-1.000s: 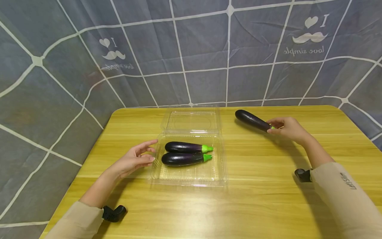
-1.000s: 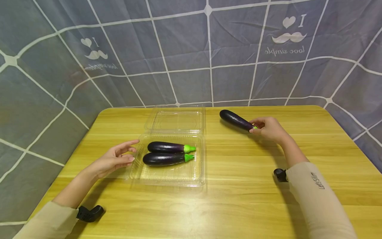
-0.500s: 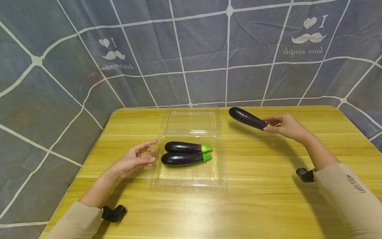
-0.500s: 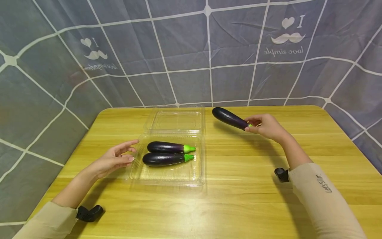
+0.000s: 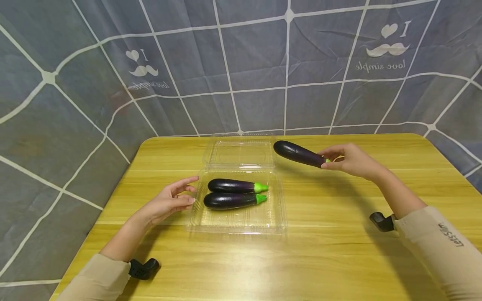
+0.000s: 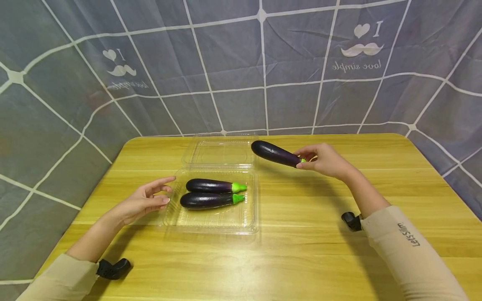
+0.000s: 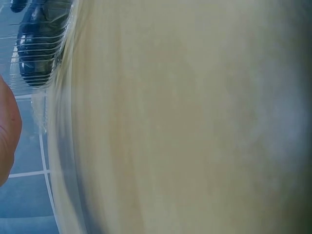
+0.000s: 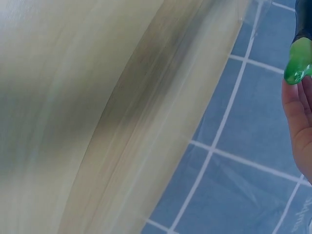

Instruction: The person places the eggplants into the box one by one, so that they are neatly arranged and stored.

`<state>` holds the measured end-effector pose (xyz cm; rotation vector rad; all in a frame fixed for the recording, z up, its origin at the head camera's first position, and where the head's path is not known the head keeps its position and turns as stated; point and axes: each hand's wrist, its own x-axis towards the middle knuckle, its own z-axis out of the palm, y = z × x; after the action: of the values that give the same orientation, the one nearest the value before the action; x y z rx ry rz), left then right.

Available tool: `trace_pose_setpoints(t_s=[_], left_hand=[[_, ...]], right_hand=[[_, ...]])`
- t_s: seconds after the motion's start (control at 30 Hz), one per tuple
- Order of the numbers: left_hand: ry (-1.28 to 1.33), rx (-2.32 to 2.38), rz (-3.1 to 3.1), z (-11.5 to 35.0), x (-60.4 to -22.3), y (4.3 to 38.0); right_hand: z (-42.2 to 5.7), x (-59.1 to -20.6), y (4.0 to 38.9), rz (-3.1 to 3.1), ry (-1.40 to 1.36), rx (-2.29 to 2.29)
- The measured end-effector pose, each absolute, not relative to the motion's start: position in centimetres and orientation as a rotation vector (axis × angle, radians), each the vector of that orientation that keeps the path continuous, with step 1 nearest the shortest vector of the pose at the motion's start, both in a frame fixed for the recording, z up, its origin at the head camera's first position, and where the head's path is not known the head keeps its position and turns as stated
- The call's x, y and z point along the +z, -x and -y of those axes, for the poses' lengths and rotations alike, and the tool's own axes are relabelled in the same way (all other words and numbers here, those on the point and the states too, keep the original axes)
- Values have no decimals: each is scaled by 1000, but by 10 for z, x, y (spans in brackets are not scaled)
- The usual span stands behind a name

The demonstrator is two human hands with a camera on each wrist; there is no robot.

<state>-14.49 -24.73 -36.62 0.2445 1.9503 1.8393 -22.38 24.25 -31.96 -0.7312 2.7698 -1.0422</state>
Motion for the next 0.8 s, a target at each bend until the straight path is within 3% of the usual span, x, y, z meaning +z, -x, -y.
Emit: trace_pose_setpoints(t_s=[0.8], left_hand=[[-249,1829,-1953,247,-363,146]], right_hand=[[-187,-311,208,-2619,971,-1106]])
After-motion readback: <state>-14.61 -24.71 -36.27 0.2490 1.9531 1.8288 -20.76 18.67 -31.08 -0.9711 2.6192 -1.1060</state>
